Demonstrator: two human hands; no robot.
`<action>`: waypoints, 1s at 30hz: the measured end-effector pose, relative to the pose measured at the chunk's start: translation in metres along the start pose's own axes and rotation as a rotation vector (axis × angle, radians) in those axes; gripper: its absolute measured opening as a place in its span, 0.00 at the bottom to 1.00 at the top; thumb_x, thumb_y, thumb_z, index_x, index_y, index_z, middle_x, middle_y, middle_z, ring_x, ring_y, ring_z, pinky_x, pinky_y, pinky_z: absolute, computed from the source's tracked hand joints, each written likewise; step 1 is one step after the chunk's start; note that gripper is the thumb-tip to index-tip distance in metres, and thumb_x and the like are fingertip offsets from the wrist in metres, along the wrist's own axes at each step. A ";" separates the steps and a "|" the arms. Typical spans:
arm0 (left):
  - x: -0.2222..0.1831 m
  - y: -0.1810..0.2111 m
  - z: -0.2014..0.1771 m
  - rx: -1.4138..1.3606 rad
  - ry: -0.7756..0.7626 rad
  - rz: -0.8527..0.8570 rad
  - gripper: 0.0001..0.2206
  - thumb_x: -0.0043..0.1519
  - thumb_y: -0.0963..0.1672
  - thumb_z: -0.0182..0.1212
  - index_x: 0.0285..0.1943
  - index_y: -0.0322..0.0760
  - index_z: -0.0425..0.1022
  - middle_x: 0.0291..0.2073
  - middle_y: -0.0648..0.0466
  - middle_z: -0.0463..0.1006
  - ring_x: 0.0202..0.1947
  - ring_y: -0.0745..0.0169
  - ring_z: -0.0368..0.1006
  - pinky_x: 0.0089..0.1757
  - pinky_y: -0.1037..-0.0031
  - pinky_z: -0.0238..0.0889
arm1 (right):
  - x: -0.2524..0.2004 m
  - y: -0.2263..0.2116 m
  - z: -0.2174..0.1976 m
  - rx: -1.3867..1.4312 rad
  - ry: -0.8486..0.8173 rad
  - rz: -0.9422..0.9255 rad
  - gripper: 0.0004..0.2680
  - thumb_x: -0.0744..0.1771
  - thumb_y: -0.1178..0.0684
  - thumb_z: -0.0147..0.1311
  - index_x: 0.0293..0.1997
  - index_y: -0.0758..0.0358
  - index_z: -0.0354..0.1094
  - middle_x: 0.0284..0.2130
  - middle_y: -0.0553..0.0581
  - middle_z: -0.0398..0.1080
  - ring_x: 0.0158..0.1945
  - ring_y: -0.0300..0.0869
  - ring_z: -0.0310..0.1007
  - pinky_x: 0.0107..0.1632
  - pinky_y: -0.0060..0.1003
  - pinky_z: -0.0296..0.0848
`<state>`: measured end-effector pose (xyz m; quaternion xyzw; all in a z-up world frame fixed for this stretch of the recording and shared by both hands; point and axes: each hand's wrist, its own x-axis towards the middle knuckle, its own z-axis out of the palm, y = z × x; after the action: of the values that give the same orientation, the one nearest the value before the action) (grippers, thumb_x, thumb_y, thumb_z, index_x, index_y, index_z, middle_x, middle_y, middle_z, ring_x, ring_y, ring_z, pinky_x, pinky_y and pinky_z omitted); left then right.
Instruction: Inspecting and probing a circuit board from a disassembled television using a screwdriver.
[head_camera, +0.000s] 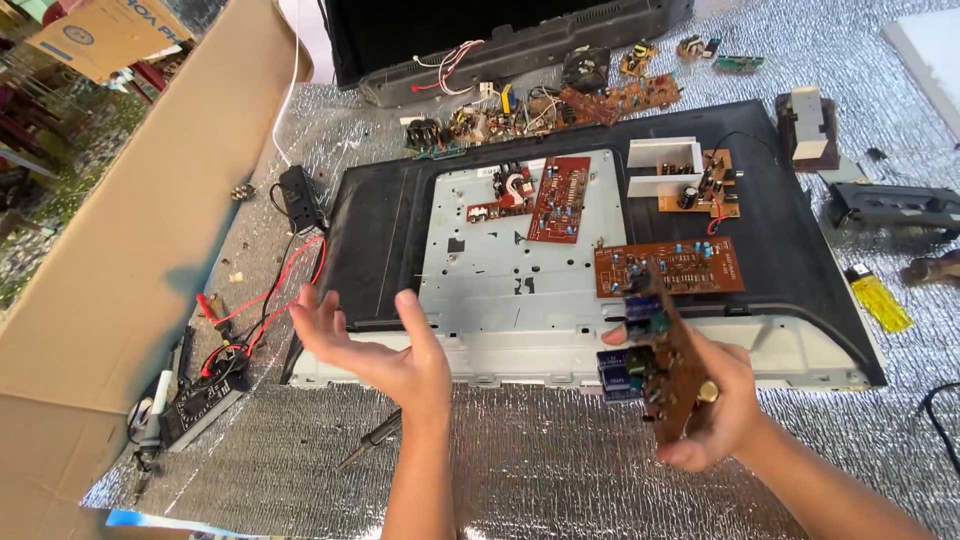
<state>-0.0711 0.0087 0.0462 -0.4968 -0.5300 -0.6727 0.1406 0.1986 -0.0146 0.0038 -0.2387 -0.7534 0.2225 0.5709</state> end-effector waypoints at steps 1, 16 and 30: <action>-0.003 0.004 0.003 -0.002 0.004 0.002 0.38 0.64 0.39 0.59 0.79 0.32 0.36 0.74 0.34 0.48 0.71 0.37 0.55 0.70 0.48 0.48 | 0.001 -0.001 -0.002 -0.001 0.000 -0.005 0.40 0.61 0.18 0.49 0.61 0.76 0.59 0.45 0.56 0.80 0.30 0.33 0.85 0.38 0.25 0.89; -0.064 0.051 0.019 -0.550 -0.751 0.248 0.12 0.56 0.40 0.67 0.49 0.34 0.82 0.60 0.46 0.72 0.57 0.49 0.67 0.59 0.59 0.64 | 0.008 -0.002 0.002 0.076 -0.017 0.381 0.39 0.53 0.26 0.61 0.62 0.67 0.65 0.32 0.49 0.83 0.13 0.28 0.68 0.13 0.20 0.59; -0.079 0.043 0.033 -0.639 -0.433 0.349 0.06 0.58 0.40 0.67 0.40 0.44 0.86 0.45 0.48 0.83 0.41 0.51 0.76 0.45 0.62 0.74 | 0.009 0.005 0.013 0.171 0.061 0.267 0.44 0.52 0.28 0.69 0.68 0.70 0.59 0.14 0.54 0.73 0.05 0.33 0.56 0.09 0.25 0.58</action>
<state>0.0135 -0.0066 0.0045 -0.7274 -0.2200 -0.6495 -0.0235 0.1846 -0.0054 0.0044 -0.2936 -0.6757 0.3524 0.5771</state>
